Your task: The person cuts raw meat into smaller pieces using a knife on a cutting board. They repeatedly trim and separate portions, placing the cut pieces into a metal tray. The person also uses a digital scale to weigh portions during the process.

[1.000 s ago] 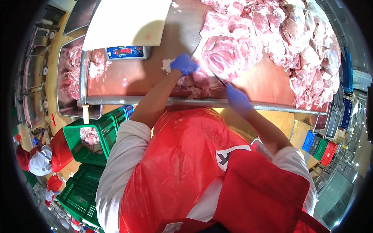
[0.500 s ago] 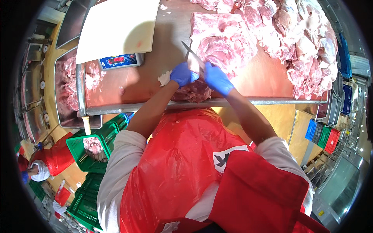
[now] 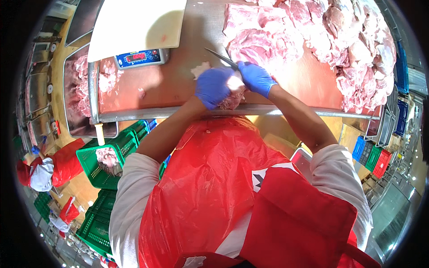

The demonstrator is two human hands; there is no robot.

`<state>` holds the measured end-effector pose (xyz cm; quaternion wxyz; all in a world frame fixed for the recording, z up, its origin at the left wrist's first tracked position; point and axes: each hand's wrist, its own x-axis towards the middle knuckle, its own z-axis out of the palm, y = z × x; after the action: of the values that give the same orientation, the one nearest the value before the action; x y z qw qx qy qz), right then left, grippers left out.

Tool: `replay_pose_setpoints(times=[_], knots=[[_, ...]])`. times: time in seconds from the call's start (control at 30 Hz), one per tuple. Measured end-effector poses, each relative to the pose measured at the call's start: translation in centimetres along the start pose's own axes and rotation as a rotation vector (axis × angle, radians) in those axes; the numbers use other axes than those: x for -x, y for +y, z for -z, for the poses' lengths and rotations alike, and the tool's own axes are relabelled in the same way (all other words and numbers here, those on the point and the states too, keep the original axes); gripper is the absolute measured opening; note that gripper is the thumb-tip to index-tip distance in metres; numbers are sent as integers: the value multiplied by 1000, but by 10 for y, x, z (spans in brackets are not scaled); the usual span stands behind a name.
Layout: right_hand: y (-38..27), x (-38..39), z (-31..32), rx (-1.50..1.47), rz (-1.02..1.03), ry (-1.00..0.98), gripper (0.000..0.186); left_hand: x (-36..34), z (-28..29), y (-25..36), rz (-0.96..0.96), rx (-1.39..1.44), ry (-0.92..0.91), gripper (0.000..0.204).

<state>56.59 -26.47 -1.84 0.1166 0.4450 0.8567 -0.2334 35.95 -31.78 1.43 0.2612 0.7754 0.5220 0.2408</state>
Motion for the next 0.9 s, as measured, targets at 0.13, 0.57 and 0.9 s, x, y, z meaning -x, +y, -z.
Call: replay_pose_setpoints(times=[0.13, 0.57, 0.9], knots=[[36, 65, 18, 135, -105, -68, 21, 17, 35, -5, 168, 139, 9, 25], [45, 123, -8, -301, 13, 424, 15, 43, 174, 71, 449, 451, -18, 18], [33, 54, -46, -376, 199, 795, 15, 86, 262, 70, 534, 712, 521, 26]])
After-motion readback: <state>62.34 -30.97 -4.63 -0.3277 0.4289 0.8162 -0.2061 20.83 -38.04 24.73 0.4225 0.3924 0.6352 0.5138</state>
